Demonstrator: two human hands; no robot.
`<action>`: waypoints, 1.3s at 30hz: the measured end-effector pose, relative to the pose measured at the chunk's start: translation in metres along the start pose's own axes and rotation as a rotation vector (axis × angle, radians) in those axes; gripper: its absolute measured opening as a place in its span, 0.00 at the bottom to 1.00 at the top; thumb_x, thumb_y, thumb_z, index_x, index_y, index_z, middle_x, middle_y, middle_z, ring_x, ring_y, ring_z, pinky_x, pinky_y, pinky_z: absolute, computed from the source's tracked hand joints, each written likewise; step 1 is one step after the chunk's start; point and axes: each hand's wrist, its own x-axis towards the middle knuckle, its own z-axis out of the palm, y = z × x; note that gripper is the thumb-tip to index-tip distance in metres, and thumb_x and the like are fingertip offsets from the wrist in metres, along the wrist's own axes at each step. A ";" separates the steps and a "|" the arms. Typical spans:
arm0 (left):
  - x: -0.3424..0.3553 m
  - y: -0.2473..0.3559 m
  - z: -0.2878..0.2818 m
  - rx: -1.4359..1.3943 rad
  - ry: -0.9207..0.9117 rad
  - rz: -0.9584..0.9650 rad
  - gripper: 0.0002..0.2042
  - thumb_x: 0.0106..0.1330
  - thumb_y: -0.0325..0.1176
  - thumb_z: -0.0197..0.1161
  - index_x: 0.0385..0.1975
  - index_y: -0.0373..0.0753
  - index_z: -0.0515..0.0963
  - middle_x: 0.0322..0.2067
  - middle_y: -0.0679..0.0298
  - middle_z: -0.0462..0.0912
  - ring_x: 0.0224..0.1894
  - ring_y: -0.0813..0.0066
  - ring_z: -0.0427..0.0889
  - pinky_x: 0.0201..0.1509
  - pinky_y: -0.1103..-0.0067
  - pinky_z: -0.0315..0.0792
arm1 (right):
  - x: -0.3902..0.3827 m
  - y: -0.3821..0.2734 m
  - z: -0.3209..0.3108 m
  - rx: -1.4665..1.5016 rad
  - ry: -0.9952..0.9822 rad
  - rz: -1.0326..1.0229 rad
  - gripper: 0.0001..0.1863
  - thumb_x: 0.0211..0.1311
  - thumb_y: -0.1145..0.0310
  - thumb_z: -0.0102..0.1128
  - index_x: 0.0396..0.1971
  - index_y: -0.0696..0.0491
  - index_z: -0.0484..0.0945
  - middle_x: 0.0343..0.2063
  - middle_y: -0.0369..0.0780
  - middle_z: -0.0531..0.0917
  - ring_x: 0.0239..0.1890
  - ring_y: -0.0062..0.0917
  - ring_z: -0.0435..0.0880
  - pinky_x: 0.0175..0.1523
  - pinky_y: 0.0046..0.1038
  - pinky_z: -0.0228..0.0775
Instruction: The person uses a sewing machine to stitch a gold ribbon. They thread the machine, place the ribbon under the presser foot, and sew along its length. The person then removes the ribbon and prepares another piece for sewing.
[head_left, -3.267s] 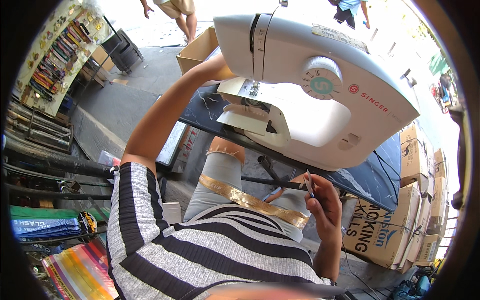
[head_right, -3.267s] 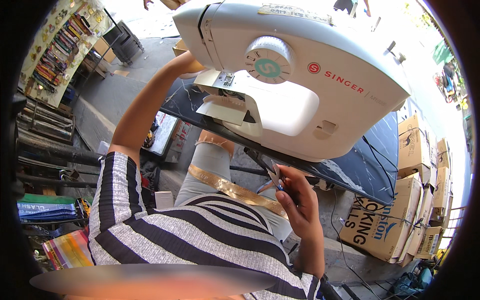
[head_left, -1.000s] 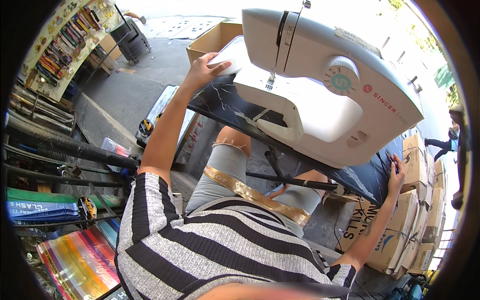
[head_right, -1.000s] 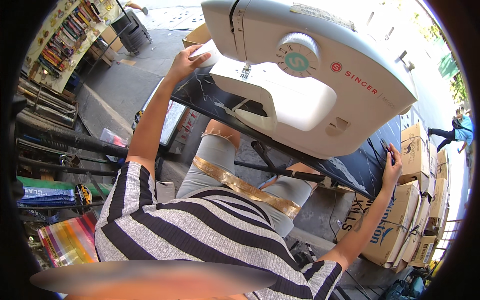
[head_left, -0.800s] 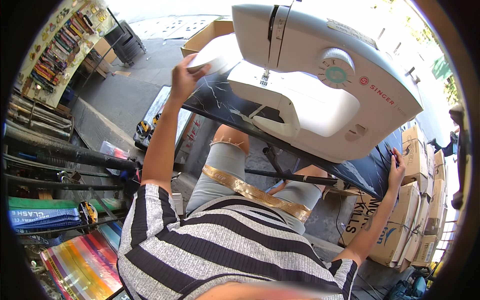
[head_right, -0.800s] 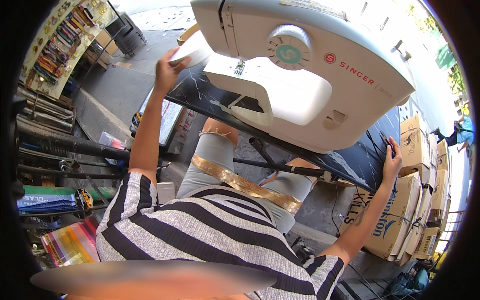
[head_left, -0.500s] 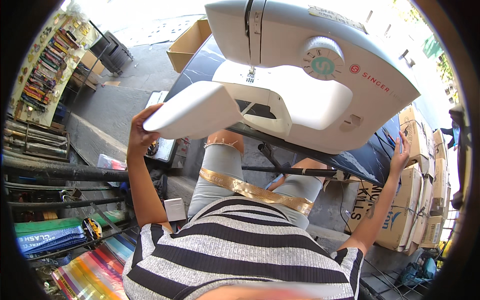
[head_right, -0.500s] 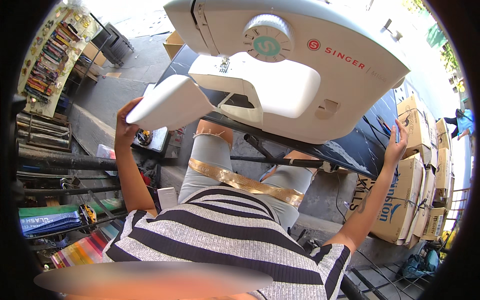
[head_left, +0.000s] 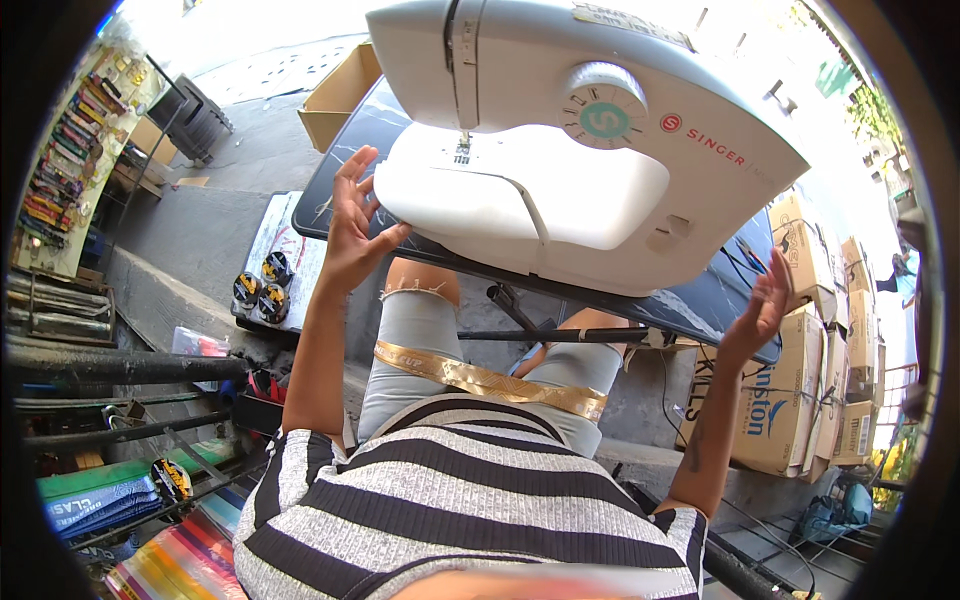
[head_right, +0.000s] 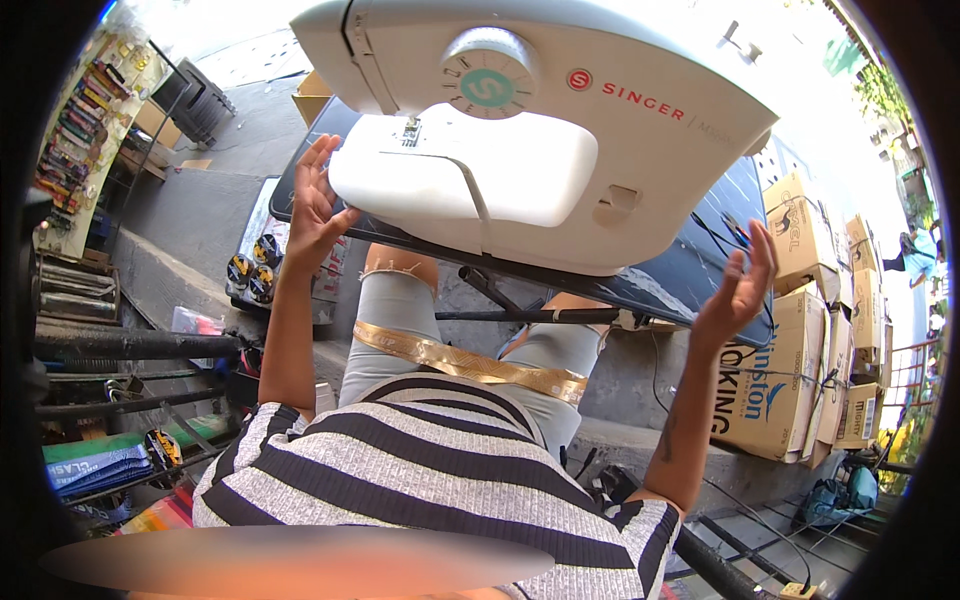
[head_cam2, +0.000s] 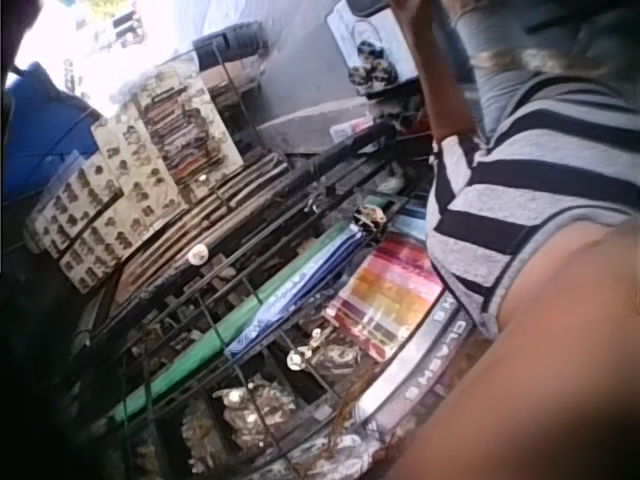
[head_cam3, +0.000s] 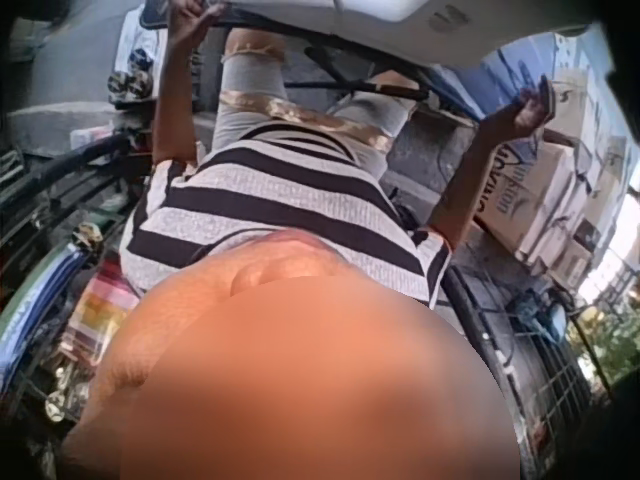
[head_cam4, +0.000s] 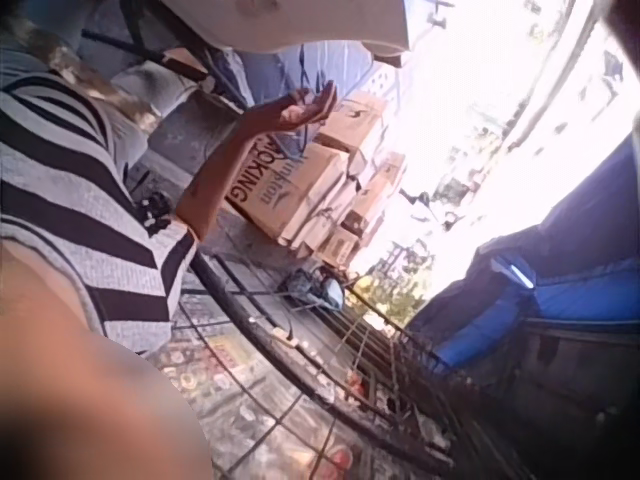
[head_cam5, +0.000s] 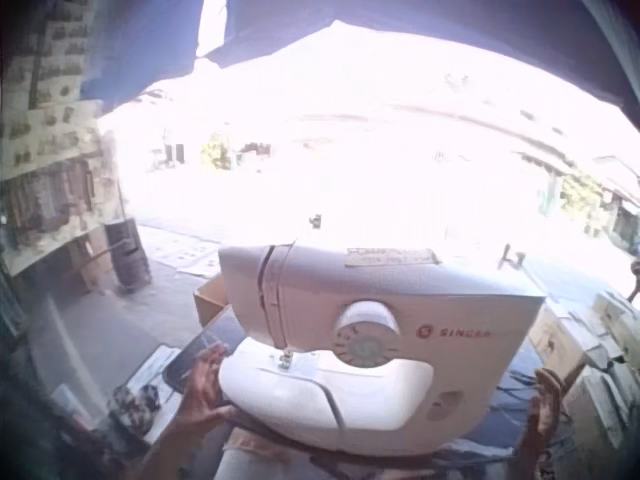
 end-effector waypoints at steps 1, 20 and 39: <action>-0.004 -0.003 0.010 -0.051 0.028 0.004 0.46 0.51 0.32 0.69 0.69 0.36 0.48 0.69 0.50 0.50 0.70 0.58 0.55 0.71 0.67 0.57 | -0.009 -0.009 0.013 0.075 -0.043 0.053 0.24 0.67 0.60 0.56 0.59 0.55 0.69 0.59 0.41 0.71 0.63 0.32 0.67 0.67 0.39 0.58; -0.015 -0.037 0.030 -0.126 0.136 -0.182 0.46 0.39 0.17 0.74 0.64 0.37 0.60 0.59 0.56 0.71 0.62 0.61 0.70 0.66 0.66 0.63 | -0.041 -0.039 0.064 0.350 -0.255 0.096 0.53 0.54 0.54 0.71 0.68 0.56 0.42 0.62 0.53 0.59 0.64 0.44 0.63 0.66 0.38 0.57; 0.023 -0.007 0.043 0.112 -0.045 -0.208 0.42 0.31 0.17 0.80 0.54 0.33 0.67 0.43 0.58 0.81 0.46 0.68 0.81 0.48 0.72 0.81 | 0.094 0.156 0.029 0.105 -0.499 0.122 0.24 0.60 0.73 0.56 0.58 0.59 0.69 0.50 0.43 0.78 0.53 0.30 0.76 0.58 0.30 0.68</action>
